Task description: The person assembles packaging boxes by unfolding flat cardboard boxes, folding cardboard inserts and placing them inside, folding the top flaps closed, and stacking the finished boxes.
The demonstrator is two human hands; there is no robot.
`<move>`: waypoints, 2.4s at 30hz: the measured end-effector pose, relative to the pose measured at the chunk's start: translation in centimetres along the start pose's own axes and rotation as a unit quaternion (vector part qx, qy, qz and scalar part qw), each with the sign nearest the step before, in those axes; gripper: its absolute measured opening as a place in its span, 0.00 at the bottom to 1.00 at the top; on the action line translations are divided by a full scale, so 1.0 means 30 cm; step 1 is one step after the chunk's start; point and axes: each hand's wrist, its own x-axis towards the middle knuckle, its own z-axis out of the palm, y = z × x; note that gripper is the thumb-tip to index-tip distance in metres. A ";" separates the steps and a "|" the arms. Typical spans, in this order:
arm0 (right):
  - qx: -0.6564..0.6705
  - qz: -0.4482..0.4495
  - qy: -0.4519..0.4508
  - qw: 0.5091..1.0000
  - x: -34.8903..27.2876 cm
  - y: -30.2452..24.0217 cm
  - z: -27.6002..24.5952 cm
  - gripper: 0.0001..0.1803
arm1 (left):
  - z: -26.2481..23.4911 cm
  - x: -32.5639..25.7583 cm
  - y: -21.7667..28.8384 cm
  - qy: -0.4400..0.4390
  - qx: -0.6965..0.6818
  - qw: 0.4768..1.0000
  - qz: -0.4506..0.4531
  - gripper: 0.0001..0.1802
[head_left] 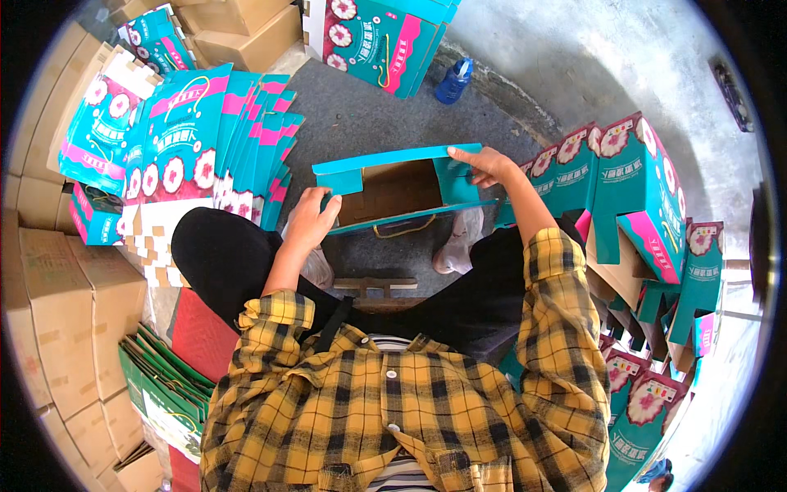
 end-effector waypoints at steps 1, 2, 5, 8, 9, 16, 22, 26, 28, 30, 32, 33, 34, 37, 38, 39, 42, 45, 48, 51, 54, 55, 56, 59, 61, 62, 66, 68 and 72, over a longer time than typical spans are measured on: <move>-0.001 0.000 -0.001 1.000 -0.006 -0.006 0.003 0.64 | -0.006 -0.005 -0.006 0.003 -0.003 1.000 -0.002 0.25; -0.098 -0.012 0.038 0.994 -0.011 -0.011 0.010 0.64 | -0.009 -0.009 -0.011 0.003 -0.003 1.000 -0.003 0.25; -0.269 -0.096 0.155 0.946 -0.004 -0.005 0.052 0.61 | -0.024 -0.017 0.001 -0.014 0.002 1.000 -0.027 0.24; -0.348 -0.242 0.222 0.878 0.014 0.011 0.045 0.56 | -0.026 -0.015 0.025 -0.002 0.004 0.999 -0.040 0.23; -0.356 -0.319 0.207 0.854 0.012 0.006 0.046 0.53 | -0.034 -0.017 0.031 -0.005 0.007 0.998 -0.057 0.22; -0.465 -0.337 0.131 0.808 0.027 -0.044 0.109 0.46 | -0.048 -0.033 0.032 0.043 0.035 0.998 -0.026 0.19; -0.525 -0.390 0.138 0.744 0.072 -0.047 0.113 0.41 | -0.031 -0.016 0.020 0.044 0.065 0.996 0.037 0.25; -0.538 -0.413 0.149 0.720 0.082 -0.037 0.119 0.38 | -0.035 0.001 0.036 0.000 0.059 0.998 0.001 0.28; -0.542 -0.416 0.154 0.714 0.078 -0.043 0.124 0.36 | -0.039 0.002 0.051 -0.013 0.053 0.998 -0.007 0.26; -0.550 -0.416 0.144 0.710 0.078 -0.049 0.124 0.35 | -0.029 0.007 0.032 -0.018 0.045 0.999 -0.009 0.26; -0.554 -0.416 0.142 0.707 0.081 -0.054 0.126 0.34 | -0.024 0.015 0.010 -0.023 0.036 0.999 -0.010 0.26; -0.559 -0.415 0.140 0.703 0.083 -0.055 0.127 0.34 | -0.024 0.020 0.003 -0.038 0.023 0.999 -0.024 0.26; -0.559 -0.415 0.140 0.704 0.084 -0.056 0.129 0.34 | -0.023 0.025 -0.003 -0.053 0.011 0.998 -0.037 0.26; -0.560 -0.413 0.144 0.704 0.094 -0.049 0.137 0.33 | -0.022 0.040 -0.007 -0.049 0.052 0.997 -0.015 0.22; -0.560 -0.412 0.156 0.702 0.098 -0.044 0.145 0.33 | -0.019 0.043 -0.005 -0.051 0.052 0.997 -0.014 0.22; -0.559 -0.411 0.168 0.701 0.100 -0.043 0.152 0.33 | -0.018 0.046 0.005 -0.056 0.096 0.994 -0.002 0.22; -0.560 -0.397 0.183 0.704 0.097 -0.042 0.162 0.36 | 0.002 0.064 0.036 -0.065 0.194 0.979 0.017 0.26; -0.566 -0.361 0.190 0.716 0.094 -0.064 0.178 0.39 | 0.042 0.077 0.004 -0.039 0.270 0.961 0.040 0.36; -0.569 -0.347 0.193 0.720 0.096 -0.062 0.176 0.40 | 0.080 0.086 -0.029 -0.023 0.298 0.953 0.051 0.48; -0.569 -0.334 0.188 0.727 0.098 -0.068 0.180 0.40 | 0.091 0.089 -0.040 -0.051 0.311 0.949 0.025 0.56; -0.554 -0.331 0.187 0.741 0.091 -0.059 0.178 0.43 | 0.099 0.093 -0.042 -0.073 0.317 0.945 0.010 0.59; -0.555 -0.332 0.189 0.739 0.087 -0.056 0.170 0.43 | 0.102 0.095 -0.043 -0.078 0.319 0.944 0.010 0.59; -0.549 -0.328 0.177 0.748 0.081 -0.052 0.161 0.43 | 0.102 0.096 -0.044 -0.075 0.318 0.945 0.010 0.59; -0.522 -0.312 0.161 0.777 0.036 -0.062 0.128 0.45 | 0.098 0.090 -0.054 -0.074 0.313 0.947 0.010 0.60; -0.502 -0.298 0.158 0.797 -0.048 -0.093 0.087 0.45 | 0.092 0.088 -0.052 -0.071 0.293 0.953 0.002 0.58; -0.458 -0.273 0.087 0.841 -0.113 -0.125 0.064 0.45 | 0.087 0.086 -0.059 -0.069 0.291 0.954 -0.002 0.58; -0.344 -0.280 -0.115 0.889 -0.221 -0.078 0.081 0.42 | 0.084 0.091 -0.079 -0.056 0.262 0.963 0.019 0.55; -0.371 -0.283 -0.112 0.877 -0.235 -0.067 0.111 0.41 | 0.091 0.103 -0.087 -0.054 0.253 0.966 0.022 0.53; -0.417 -0.275 -0.104 0.860 -0.214 -0.060 0.121 0.37 | 0.100 0.106 -0.130 0.041 0.142 0.988 0.051 0.42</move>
